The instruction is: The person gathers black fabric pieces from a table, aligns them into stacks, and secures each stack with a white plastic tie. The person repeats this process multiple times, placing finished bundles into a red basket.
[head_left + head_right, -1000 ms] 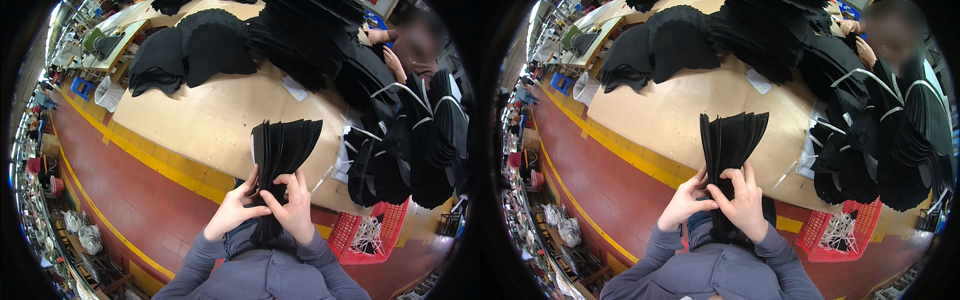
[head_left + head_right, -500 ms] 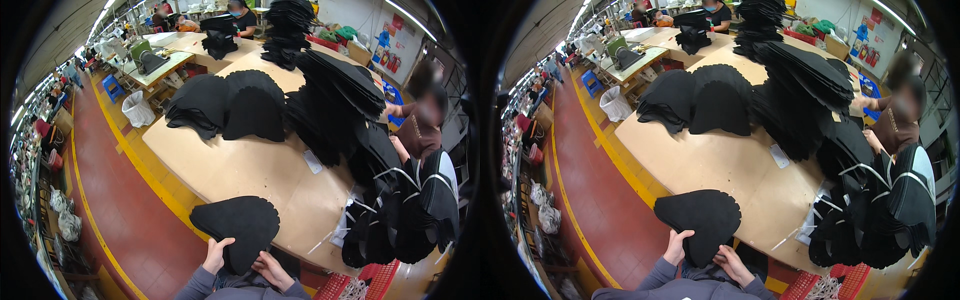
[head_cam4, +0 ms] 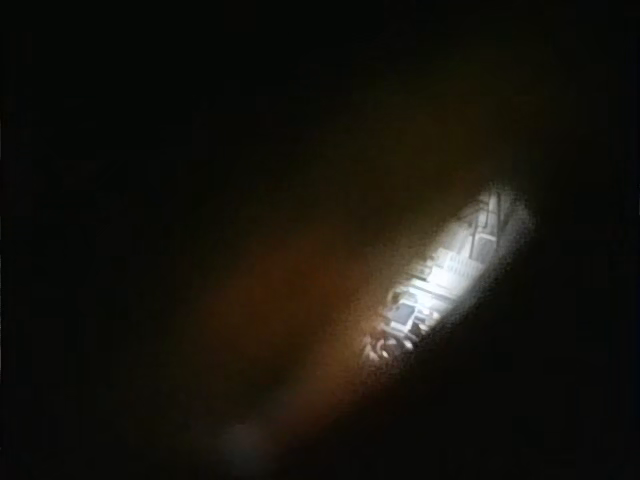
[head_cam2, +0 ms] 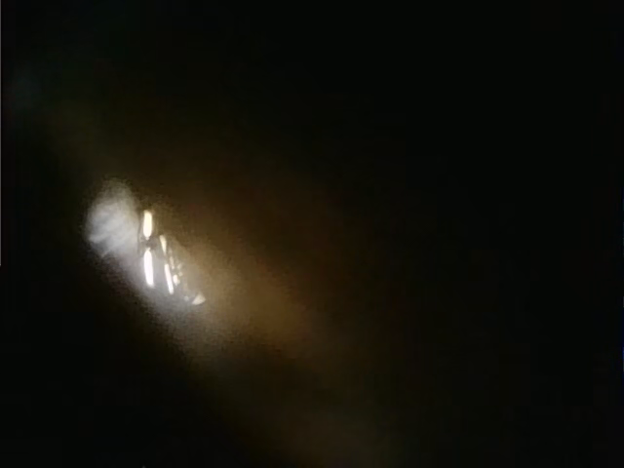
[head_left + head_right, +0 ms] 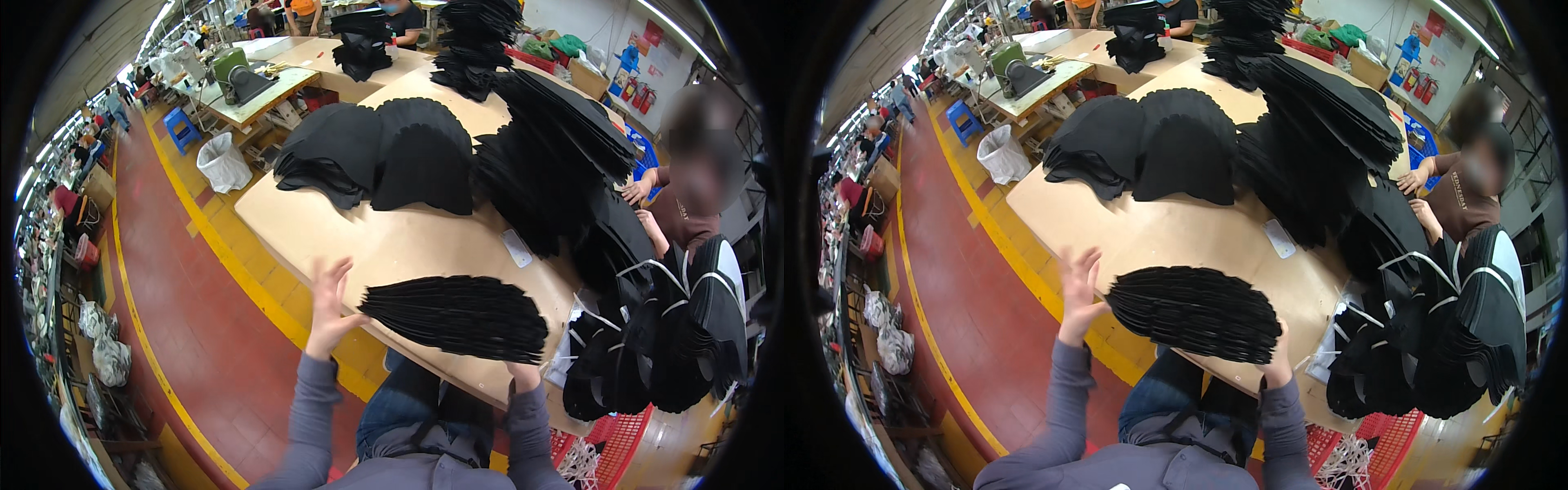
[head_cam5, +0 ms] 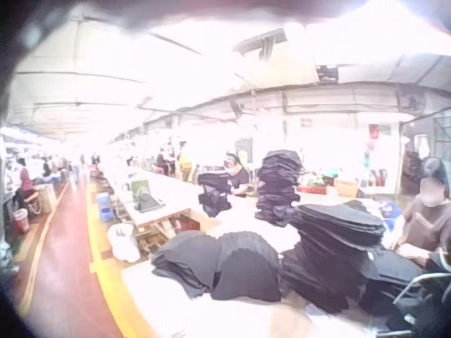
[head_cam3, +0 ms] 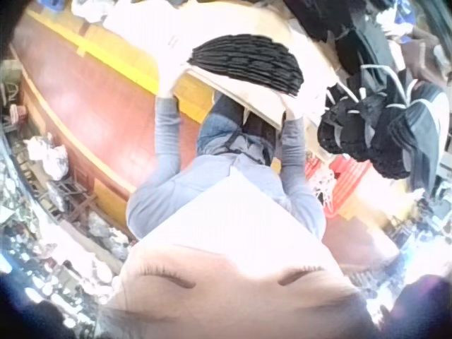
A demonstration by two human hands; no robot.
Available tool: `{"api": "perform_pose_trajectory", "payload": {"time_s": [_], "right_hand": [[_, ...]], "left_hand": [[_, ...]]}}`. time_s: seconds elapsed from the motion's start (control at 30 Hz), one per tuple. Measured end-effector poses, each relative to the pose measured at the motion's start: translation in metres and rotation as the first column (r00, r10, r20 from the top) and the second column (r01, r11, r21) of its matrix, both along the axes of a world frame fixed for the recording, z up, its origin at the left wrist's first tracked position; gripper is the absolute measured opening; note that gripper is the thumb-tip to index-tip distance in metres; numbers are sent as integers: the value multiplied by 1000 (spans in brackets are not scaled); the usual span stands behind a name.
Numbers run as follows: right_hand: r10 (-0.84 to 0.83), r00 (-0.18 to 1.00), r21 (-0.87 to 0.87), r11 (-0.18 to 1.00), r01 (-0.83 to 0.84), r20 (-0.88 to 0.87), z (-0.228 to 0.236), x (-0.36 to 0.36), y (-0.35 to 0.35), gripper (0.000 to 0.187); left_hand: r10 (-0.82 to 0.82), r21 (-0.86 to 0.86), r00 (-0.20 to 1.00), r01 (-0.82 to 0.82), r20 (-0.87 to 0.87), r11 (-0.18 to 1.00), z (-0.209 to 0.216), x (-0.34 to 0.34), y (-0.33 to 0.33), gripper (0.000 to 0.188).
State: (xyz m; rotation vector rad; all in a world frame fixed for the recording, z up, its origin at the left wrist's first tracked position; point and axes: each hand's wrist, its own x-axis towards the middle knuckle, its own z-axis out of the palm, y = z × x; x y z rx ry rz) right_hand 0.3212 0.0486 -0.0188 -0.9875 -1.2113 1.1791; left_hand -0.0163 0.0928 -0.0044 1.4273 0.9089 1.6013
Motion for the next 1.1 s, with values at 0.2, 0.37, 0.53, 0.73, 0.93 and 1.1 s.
{"api": "perform_pose_trajectory", "payload": {"time_s": [0.2,0.37,0.53,0.73,0.93,1.1], "right_hand": [[-87,820,276,957,-89,566,-46,-3,11,43],[-101,975,-34,993,109,196,-63,18,-2,44],[7,725,-58,996,-65,-689,-106,54,-24,47],[64,466,11,993,-115,-882,-105,61,-45,46],[42,444,20,998,-55,-895,-108,61,-61,46],[49,447,28,998,-53,-893,-110,52,-60,45]], "left_hand": [[-426,-376,883,333,-199,865,-80,34,14,71],[-346,-286,791,225,-505,932,-31,62,9,67],[-367,-95,570,449,-735,888,95,84,-40,79],[-109,119,512,392,-852,912,101,122,-75,75],[-99,176,524,451,-846,875,93,124,-74,69],[-144,119,525,434,-839,893,97,120,-76,73]]}}
